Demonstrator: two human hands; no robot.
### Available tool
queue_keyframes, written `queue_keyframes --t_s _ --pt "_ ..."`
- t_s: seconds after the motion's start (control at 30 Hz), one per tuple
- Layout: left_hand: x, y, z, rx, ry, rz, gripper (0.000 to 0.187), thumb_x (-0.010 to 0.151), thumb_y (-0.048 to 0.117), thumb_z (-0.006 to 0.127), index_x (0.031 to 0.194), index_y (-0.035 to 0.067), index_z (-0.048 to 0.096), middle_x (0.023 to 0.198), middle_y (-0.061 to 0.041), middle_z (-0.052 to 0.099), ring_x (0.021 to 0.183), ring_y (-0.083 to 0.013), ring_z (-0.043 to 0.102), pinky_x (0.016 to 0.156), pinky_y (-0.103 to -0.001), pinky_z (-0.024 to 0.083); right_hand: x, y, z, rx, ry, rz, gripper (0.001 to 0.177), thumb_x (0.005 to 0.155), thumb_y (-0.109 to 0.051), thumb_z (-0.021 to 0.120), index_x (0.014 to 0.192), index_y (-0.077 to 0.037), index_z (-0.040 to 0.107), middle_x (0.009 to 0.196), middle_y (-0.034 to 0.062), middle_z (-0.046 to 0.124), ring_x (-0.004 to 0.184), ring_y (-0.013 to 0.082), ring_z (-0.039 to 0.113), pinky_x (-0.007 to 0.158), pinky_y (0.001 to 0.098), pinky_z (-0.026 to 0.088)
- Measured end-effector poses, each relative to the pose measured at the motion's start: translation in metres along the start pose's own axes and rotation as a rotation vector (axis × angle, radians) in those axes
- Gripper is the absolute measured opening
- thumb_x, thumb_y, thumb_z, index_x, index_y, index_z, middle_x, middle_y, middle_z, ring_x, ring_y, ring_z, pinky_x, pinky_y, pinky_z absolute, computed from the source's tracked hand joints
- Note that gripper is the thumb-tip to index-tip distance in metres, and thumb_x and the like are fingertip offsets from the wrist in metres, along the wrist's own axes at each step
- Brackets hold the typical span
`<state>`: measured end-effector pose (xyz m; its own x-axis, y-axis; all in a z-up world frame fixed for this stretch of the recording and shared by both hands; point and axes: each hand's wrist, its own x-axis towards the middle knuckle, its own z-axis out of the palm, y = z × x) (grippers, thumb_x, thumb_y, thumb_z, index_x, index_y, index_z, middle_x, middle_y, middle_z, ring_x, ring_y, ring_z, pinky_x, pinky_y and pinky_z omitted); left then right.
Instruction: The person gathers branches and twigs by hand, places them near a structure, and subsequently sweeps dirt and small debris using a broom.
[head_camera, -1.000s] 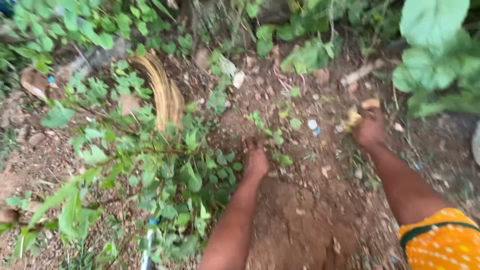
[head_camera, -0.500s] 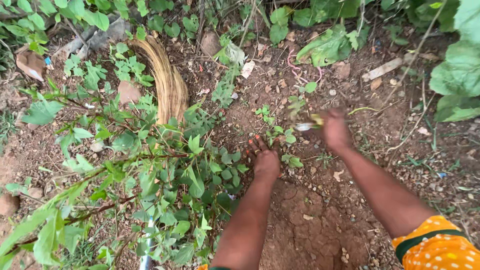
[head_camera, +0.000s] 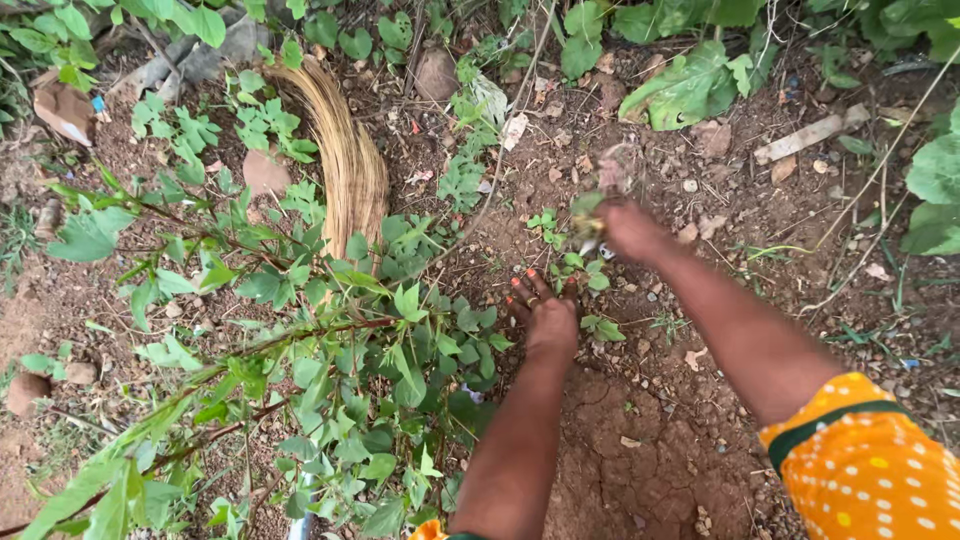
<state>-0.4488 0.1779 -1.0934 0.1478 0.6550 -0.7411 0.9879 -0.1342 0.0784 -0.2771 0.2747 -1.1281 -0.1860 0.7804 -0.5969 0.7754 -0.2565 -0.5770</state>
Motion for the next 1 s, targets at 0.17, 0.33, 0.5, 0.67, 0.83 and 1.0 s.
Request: queue_keyframes --t_s 0.17,0.33,0.5,0.67,0.83,1.0 --pt "0.001 0.001 0.002 0.097 -0.055 -0.002 0.035 0.105 -0.002 0.050 0.134 0.009 0.065 0.171 -0.030 -0.003 0.152 -0.0599 0.002 0.122 -0.068 0.007 -0.011 -0.040 0.024 -0.303 0.188 -0.156 0.064 0.094 -0.029 0.068 0.152 -0.020 0.042 0.156 0.0180 0.038 0.138 0.0452 0.039 0.116 0.0633 0.034" --pt "0.012 -0.002 0.020 0.049 0.041 0.005 0.031 0.101 0.003 0.058 0.129 0.012 0.067 0.170 -0.026 0.001 0.152 -0.0567 0.005 0.122 -0.071 0.007 -0.028 -0.042 0.062 -0.342 0.057 -0.102 0.073 0.086 -0.018 0.067 0.153 -0.022 0.037 0.161 0.0093 0.028 0.148 0.0393 0.021 0.115 0.0607 0.027" --pt "0.020 -0.013 0.039 0.009 0.069 0.026 0.054 0.087 0.021 0.075 0.139 0.017 0.060 0.169 -0.021 0.003 0.153 -0.0530 -0.002 0.121 -0.070 0.006 -0.072 0.005 0.083 -0.426 0.200 -0.224 0.065 0.081 -0.008 0.062 0.145 -0.019 0.052 0.152 0.0104 0.044 0.140 0.0341 0.039 0.117 0.0527 0.035" --pt "0.039 -0.028 0.068 -0.101 0.232 0.094 0.038 0.102 0.016 0.054 0.135 0.030 0.065 0.171 -0.014 0.005 0.155 -0.0507 -0.004 0.124 -0.067 0.002 -0.117 0.051 0.103 -0.517 0.290 -0.206 0.035 0.095 -0.011 0.057 0.129 -0.015 0.057 0.130 0.0126 0.052 0.128 0.0331 0.048 0.109 0.0525 0.041" --pt "0.064 -0.033 0.107 -0.422 0.151 0.024 0.045 0.107 0.018 0.035 0.148 0.013 0.052 0.161 -0.026 0.028 0.136 -0.0484 0.038 0.112 -0.058 0.038 -0.168 0.065 0.078 -0.281 0.460 0.019 0.046 0.086 -0.004 0.055 0.131 -0.013 0.054 0.131 0.0125 0.057 0.121 0.0300 0.058 0.101 0.0440 0.049" --pt "0.066 -0.026 0.122 -0.193 0.559 0.193 0.047 0.100 0.025 0.037 0.127 0.002 0.067 0.147 -0.022 0.051 0.133 -0.0432 0.053 0.108 -0.058 0.044 -0.207 0.087 0.056 0.036 0.606 0.508 0.056 0.090 -0.014 0.061 0.145 -0.012 0.050 0.139 0.0141 0.055 0.124 0.0297 0.054 0.104 0.0411 0.046"
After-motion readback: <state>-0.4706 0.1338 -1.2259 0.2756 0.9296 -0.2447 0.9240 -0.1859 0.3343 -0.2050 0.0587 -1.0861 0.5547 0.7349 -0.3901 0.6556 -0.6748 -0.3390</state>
